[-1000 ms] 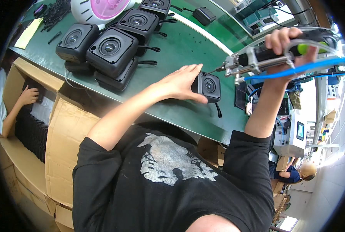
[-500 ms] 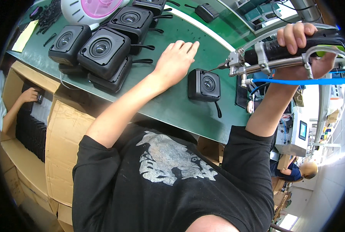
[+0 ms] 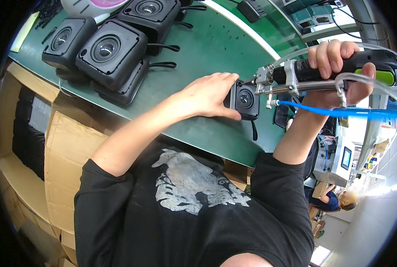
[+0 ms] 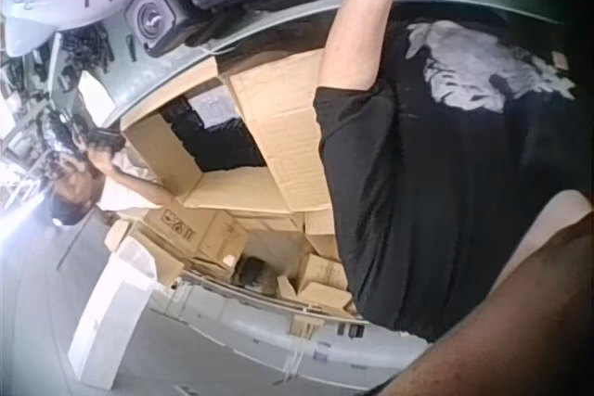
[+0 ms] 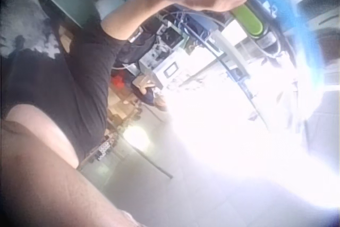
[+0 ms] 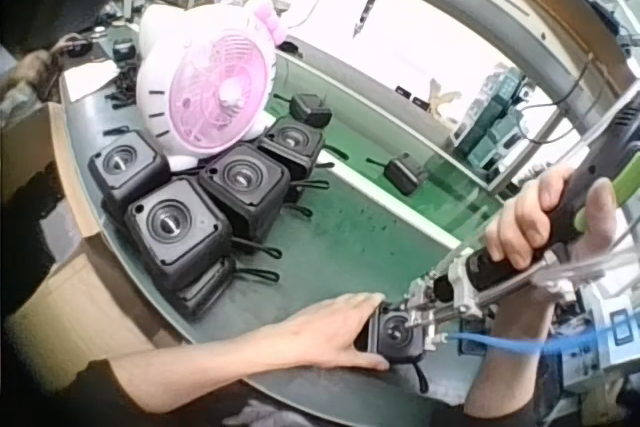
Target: The person is using an electric screwdriver to fasten screws into the casing of several identical black portable speakers on an assembly line.
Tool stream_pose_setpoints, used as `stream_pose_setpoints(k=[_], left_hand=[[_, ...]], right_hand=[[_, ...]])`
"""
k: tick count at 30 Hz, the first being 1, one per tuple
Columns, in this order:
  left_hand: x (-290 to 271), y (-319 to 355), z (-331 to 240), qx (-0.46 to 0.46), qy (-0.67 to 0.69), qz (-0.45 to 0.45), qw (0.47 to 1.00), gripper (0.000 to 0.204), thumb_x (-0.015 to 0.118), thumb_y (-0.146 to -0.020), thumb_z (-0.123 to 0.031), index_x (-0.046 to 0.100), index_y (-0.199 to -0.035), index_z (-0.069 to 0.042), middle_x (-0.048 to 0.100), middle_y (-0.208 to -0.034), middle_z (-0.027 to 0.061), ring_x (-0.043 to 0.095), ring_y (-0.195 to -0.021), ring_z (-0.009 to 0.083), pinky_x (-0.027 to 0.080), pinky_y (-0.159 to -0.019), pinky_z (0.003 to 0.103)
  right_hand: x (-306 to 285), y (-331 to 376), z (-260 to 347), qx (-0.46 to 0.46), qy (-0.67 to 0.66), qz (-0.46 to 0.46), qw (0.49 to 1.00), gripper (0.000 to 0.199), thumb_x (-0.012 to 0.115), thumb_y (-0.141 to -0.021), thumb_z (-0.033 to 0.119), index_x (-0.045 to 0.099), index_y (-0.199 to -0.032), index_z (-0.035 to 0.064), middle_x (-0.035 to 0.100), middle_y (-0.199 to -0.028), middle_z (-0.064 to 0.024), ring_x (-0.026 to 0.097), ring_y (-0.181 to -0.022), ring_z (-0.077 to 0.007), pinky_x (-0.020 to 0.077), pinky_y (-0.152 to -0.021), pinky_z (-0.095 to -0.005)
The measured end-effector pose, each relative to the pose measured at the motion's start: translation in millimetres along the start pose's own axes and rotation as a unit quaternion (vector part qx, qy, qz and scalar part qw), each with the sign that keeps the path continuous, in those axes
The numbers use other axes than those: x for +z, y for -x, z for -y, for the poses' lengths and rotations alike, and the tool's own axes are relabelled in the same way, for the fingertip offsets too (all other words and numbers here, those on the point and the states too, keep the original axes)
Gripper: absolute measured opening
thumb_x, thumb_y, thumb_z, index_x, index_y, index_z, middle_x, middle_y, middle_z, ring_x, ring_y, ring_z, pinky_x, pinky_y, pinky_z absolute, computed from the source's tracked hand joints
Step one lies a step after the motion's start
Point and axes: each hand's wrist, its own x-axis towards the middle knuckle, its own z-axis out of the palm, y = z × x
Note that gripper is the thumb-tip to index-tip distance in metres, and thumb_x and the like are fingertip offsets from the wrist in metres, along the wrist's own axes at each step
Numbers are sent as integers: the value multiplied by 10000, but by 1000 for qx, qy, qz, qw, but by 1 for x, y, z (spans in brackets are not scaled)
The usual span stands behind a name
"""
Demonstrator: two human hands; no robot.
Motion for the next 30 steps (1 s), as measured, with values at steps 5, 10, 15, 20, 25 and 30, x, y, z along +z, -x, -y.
stream_pose_setpoints(k=[5, 10, 15, 20, 25, 30], left_hand=[[5, 3, 2, 19, 3, -31, 999, 929, 792, -696, -486, 417, -1326, 84, 527, -1283, 254, 504, -1219, 378, 422, -1032, 426], [2, -1, 1, 27, -13, -35, 999, 937, 794, -685, -506, 434, -1286, 115, 562, -1226, 247, 534, -1177, 375, 444, -1009, 426], [7, 2, 0, 63, -82, -57, 993, 1021, 812, -674, -499, 361, -1343, 128, 472, -1334, 288, 456, -1273, 387, 373, -1093, 408], [13, 6, -2, 66, -67, -59, 994, 1059, 829, -666, -468, 307, -1377, 120, 421, -1379, 285, 423, -1304, 389, 353, -1114, 411], [13, 6, -3, 58, -59, -55, 995, 1004, 835, -682, -407, 318, -1370, 110, 436, -1367, 271, 438, -1292, 378, 370, -1101, 408], [13, 5, -4, 62, -63, -62, 994, 972, 846, -676, -380, 341, -1356, 97, 462, -1339, 262, 457, -1273, 375, 382, -1092, 404]], right_hand=[[-6, 1, -3, -15, 66, 3, 998, 446, 393, -979, 445, 558, -938, 32, 526, -745, -74, 481, -588, -170, 377, -574, -338], [7, -5, 19, -20, 110, 3, 994, 520, 391, -955, 525, 561, -941, 33, 521, -730, -74, 499, -613, -180, 416, -614, -374], [19, -12, 79, -18, 26, 71, 997, 614, 684, -741, 582, 520, -986, 43, 532, -784, -30, 550, -646, -142, 413, -688, -312], [22, -1, 95, 18, 90, 126, 988, 638, 643, -777, 566, 492, -1085, 28, 531, -857, -47, 560, -734, -163, 403, -715, -319], [23, 4, 83, 61, 101, 183, 976, 640, 619, -808, 565, 494, -1134, 29, 529, -863, -55, 565, -749, -170, 408, -722, -329], [24, 9, 75, 59, 125, 196, 971, 651, 587, -842, 603, 494, -1141, 32, 518, -849, -46, 561, -713, -173, 416, -712, -344]])
